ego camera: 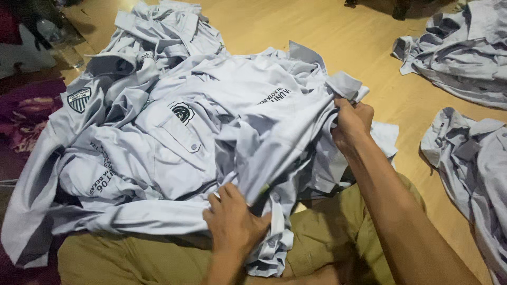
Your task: The person organizes a pile of light blue uniform shirts by hand while sitting on the floor, buttoning the top buttons of the shirts and moving them between piles.
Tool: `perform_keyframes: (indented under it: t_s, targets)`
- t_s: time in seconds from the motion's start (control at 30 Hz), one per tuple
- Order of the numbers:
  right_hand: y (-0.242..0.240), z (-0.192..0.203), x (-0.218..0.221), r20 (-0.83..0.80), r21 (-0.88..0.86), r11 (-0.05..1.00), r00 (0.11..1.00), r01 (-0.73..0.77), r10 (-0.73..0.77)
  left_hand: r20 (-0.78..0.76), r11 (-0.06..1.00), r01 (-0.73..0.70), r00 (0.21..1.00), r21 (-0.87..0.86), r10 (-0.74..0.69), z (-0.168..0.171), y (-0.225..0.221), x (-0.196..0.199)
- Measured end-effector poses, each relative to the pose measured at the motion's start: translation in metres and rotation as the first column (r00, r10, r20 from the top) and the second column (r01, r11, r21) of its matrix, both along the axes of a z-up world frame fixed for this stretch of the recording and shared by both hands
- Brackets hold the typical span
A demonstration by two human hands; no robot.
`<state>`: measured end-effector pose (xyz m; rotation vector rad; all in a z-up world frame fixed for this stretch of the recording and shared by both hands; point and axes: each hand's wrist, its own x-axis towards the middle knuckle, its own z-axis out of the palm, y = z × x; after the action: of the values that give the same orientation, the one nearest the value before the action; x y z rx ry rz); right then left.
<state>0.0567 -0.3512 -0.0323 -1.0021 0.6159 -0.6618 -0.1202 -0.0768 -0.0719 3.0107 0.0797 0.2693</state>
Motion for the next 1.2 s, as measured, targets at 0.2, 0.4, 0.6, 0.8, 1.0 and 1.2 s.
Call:
perform_keyframes:
  t_s: [0.2,0.4,0.6,0.8,1.0,1.2]
  targets:
    - [-0.028,-0.016,-0.003,0.063,0.027,0.999,0.998,0.023,-0.025,0.482,0.827,-0.453,0.836,0.332,0.264,-0.075,0.010,0.002]
    - [-0.061,-0.046,-0.022,-0.055,0.060,0.996,0.996,0.068,-0.065,0.429,0.861,-0.466,0.833,0.204,0.350,-0.001,0.093,0.034]
    - [-0.049,-0.031,-0.035,-0.133,0.100,0.993,0.990,0.064,-0.050,0.451,0.830,-0.414,0.701,-0.374,0.552,0.038,0.101,0.041]
    - [-0.055,-0.027,-0.032,-0.328,-0.064,0.987,0.930,0.150,-0.163,0.656,0.931,0.134,0.743,-0.338,0.132,0.021,0.042,-0.041]
    - [-0.047,-0.023,-0.031,-0.139,0.091,0.988,0.984,0.128,-0.115,-0.105,0.956,-0.285,0.951,0.068,0.291,-0.045,0.004,-0.036]
    - [-0.052,-0.029,-0.024,-0.041,0.152,0.986,0.997,0.064,-0.059,0.005,0.973,-0.011,1.000,-0.232,0.012,-0.134,0.076,0.043]
